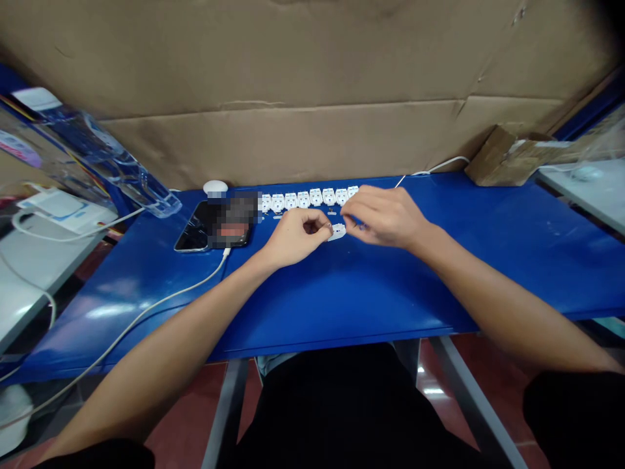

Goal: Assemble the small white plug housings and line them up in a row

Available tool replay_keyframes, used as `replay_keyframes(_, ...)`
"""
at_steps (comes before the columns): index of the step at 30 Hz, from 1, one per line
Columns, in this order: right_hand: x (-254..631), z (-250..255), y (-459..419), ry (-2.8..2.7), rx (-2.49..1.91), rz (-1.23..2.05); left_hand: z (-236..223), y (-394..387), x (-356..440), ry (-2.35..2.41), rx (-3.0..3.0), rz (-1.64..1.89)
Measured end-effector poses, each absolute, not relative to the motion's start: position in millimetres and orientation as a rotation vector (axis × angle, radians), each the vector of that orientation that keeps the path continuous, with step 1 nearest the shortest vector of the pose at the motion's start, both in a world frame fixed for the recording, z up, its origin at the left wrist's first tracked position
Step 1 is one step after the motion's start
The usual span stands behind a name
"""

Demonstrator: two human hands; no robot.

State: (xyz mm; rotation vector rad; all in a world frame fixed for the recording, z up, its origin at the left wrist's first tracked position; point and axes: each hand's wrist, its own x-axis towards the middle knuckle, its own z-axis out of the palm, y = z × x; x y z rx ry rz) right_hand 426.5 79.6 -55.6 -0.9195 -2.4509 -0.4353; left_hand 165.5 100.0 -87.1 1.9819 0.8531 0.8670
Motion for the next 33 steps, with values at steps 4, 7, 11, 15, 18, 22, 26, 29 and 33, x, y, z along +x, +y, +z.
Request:
replay_keyframes(4, 470.5, -52.0, 108.1, -2.410, -1.368, -0.347, -90.3, 103.6, 160.6, 0.916, 2.100, 0.918)
replay_keyframes(7, 500.3, -56.3, 127.3, -2.543, -1.621, -0.063, -91.4, 107.6, 156.4, 0.918, 2.167, 0.966)
replay_keyframes(11, 514.6, -64.0, 137.1, -2.571, -1.596, 0.096, -90.1, 110.7, 153.8, 0.906, 2.210, 0.986)
replay_keyframes(15, 514.7, -62.0, 136.2, -2.576, -1.620, 0.130, -89.0, 111.9, 153.2, 0.921, 2.249, 1.004)
replay_keyframes(18, 505.1, -57.1, 129.6, -2.540, -1.542, 0.094, -88.7, 112.2, 152.7, 0.939, 2.267, 1.012)
replay_keyframes(22, 465.0, -56.1, 108.2, -2.262, -1.200, 0.119, -86.1, 108.7, 153.7, 0.914, 2.298, 0.982)
replay_keyframes(26, 422.7, -62.1, 86.7, -2.230, -0.927, 0.294, -82.4, 102.3, 155.5, 0.847, 2.332, 0.940)
replay_keyframes(29, 410.7, -64.2, 78.5, -2.225, -0.892, 0.324, -81.8, 99.4, 155.9, 0.817, 2.372, 0.933)
replay_keyframes(33, 409.2, -57.1, 72.9, -2.160, -1.006, 0.446, -82.9, 97.9, 156.8, 0.798, 2.420, 0.942)
